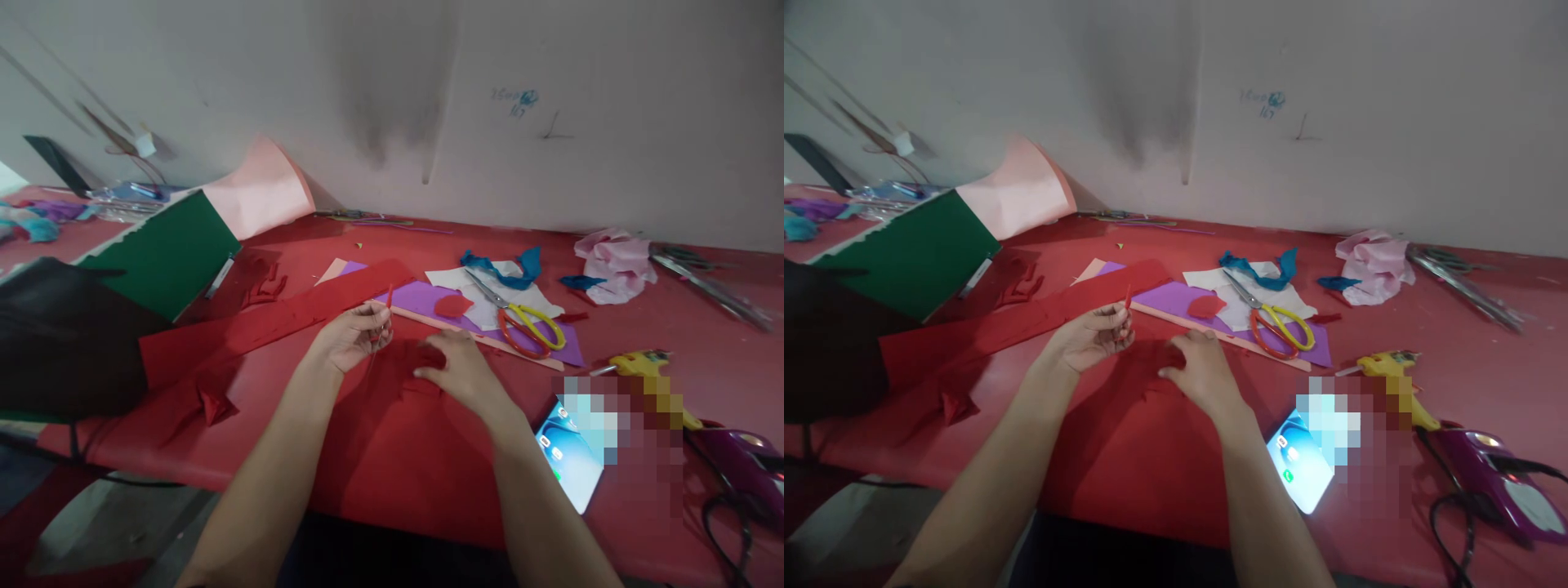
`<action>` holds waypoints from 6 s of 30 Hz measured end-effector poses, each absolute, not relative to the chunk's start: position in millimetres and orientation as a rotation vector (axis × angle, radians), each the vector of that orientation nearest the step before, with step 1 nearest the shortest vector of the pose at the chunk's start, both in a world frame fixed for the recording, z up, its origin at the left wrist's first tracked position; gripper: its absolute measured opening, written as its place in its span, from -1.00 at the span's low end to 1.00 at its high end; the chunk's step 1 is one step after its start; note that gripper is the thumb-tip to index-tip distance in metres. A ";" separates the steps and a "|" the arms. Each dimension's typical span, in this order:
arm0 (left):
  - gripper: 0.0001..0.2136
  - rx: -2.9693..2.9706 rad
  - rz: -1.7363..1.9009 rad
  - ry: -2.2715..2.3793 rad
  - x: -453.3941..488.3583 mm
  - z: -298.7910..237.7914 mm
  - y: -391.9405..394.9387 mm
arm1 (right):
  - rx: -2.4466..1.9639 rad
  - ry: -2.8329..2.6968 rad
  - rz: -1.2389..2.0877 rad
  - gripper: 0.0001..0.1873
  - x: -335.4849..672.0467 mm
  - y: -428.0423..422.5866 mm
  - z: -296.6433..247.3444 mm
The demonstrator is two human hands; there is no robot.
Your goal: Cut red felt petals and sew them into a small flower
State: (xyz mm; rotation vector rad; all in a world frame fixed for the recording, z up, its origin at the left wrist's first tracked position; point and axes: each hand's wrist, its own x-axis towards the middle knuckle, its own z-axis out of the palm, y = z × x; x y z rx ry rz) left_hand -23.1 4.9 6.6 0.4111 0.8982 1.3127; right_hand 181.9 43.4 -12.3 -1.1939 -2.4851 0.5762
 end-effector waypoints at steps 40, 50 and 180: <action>-0.95 0.281 1.161 0.610 19.8 10.9 -3.2 | -0.773 -1.131 1.582 -0.81 163.2 25.3 4.1; -0.89 0.372 1.117 0.679 23.9 10.4 -6.8 | -0.769 -1.147 1.639 -0.91 163.3 25.1 9.7; -0.84 0.354 1.167 0.592 40.8 2.6 -14.3 | -0.981 -0.867 1.520 -0.89 168.6 33.3 2.1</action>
